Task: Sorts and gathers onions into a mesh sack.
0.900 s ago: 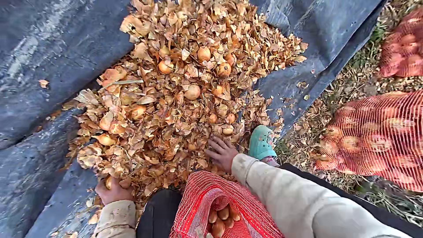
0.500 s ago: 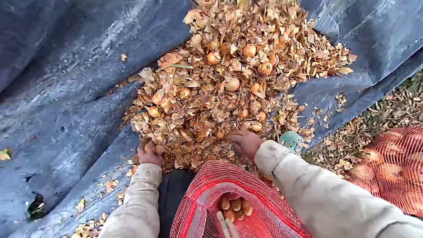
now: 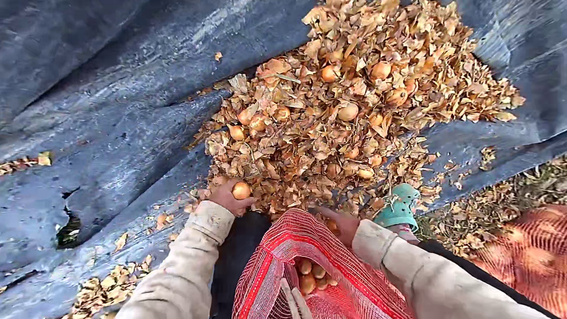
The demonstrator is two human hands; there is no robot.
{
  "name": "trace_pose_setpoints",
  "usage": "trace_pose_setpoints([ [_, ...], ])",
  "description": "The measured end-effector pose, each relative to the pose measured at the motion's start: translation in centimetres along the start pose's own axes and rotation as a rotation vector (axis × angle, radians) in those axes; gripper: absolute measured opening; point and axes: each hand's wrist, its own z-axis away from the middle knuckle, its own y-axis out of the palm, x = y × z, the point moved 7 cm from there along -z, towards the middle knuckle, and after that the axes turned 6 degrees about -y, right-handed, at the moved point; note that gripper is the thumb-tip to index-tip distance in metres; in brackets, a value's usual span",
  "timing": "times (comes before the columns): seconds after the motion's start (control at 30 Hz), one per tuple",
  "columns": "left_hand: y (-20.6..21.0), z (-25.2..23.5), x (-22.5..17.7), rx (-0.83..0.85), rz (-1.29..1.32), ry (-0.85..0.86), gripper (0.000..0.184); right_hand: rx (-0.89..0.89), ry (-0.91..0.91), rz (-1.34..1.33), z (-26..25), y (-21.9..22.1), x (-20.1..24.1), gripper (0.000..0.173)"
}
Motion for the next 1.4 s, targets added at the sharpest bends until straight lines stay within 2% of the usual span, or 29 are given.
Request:
trace_pose_setpoints([
  [0.07,2.2,-0.8,-2.4,0.055,-0.307,0.1,0.069,-0.213,0.038,-0.028,0.5,-3.1,-2.0,0.075],
  [0.17,4.4,-0.9,-4.4,0.095,-0.465,0.332,0.064,-0.553,-0.103,-0.128,0.6,-7.8,-4.3,0.068],
  [0.23,6.0,-0.6,-5.0,0.178,-0.558,0.451,0.06,-0.634,-0.184,-0.202,-0.4,-8.6,-5.0,0.067],
  [0.3,8.1,-0.7,-5.8,0.31,-0.689,0.382,0.059,-0.617,-0.145,-0.274,-2.0,-7.7,-5.5,0.067],
  [0.37,9.6,-1.0,-6.3,0.438,-0.791,0.183,0.062,-0.562,-0.045,-0.307,-3.3,-5.7,-5.8,0.066],
  [0.47,10.2,-1.7,-6.1,0.445,-0.806,0.041,0.072,-0.404,0.113,-0.136,-3.1,-3.6,-6.4,0.053],
  [0.57,9.4,-2.0,-6.1,0.41,-0.733,-0.001,0.076,-0.379,0.21,0.023,0.4,-6.8,-6.6,0.055],
  [0.6,9.0,-1.7,-6.0,0.39,-0.684,-0.004,0.075,-0.425,0.184,0.079,1.1,-8.2,-6.0,0.052],
  [0.67,7.6,-0.9,-5.9,0.294,-0.52,0.04,0.069,-0.524,0.021,0.166,0.2,-10.0,-4.3,0.04],
  [0.7,6.6,-0.4,-6.0,0.224,-0.382,0.097,0.066,-0.514,-0.035,0.198,-1.2,-10.2,-3.5,0.043],
  [0.77,4.3,0.9,-5.9,0.087,0.031,0.274,0.063,-0.413,-0.022,0.246,-4.6,-9.9,-2.6,0.057],
  [0.83,2.2,2.0,-5.1,0.029,0.517,0.399,0.069,-0.369,0.011,0.246,-7.1,-9.8,-2.3,0.059],
  [0.87,1.4,2.6,-4.9,0.112,0.82,0.447,0.064,-0.36,0.013,0.227,-7.7,-10.2,-2.2,0.058],
  [0.93,0.5,5.1,-6.5,0.443,1.27,0.506,0.056,-0.41,-0.078,0.08,-7.4,-11.0,-2.0,0.058],
  [1.0,1.5,8.5,-8.9,0.93,1.486,0.484,0.065,-0.517,-0.294,-0.303,-4.2,-11.4,-1.0,0.052],
  [1.03,3.2,10.4,-9.9,1.106,1.491,0.429,0.07,-0.499,-0.417,-0.563,-1.9,-10.8,0.0,0.05],
  [1.07,5.3,12.1,-10.4,1.217,1.409,0.364,0.068,-0.416,-0.553,-0.839,0.4,-9.5,1.2,0.044],
  [1.13,10.4,13.6,-10.0,1.288,0.982,0.291,0.061,-0.026,-0.694,-1.285,4.2,-4.0,3.1,0.04],
  [1.17,12.5,14.0,-9.7,1.227,0.629,0.301,0.058,0.203,-0.651,-1.377,5.7,-0.2,3.3,0.042],
  [1.2,14.2,14.3,-9.7,1.173,0.302,0.356,0.047,0.386,-0.556,-1.34,6.9,3.5,2.9,0.043],
  [1.23,15.6,14.4,-9.6,1.117,0.015,0.45,0.039,0.51,-0.451,-1.182,7.8,6.6,1.9,0.044],
  [1.27,16.9,14.2,-9.5,1.08,-0.217,0.523,0.036,0.566,-0.365,-0.918,8.4,8.8,0.8,0.043],
  [1.3,17.3,14.2,-10.0,1.057,-0.338,0.592,0.035,0.587,-0.313,-0.573,8.5,10.4,-0.2,0.04],
  [1.37,16.0,13.1,-12.3,1.014,-0.184,0.661,0.032,0.645,-0.253,0.082,8.2,11.8,-1.9,0.031],
  [1.4,14.8,11.8,-13.4,0.961,-0.085,0.632,0.031,0.665,-0.236,0.192,7.9,11.5,-2.3,0.03],
])
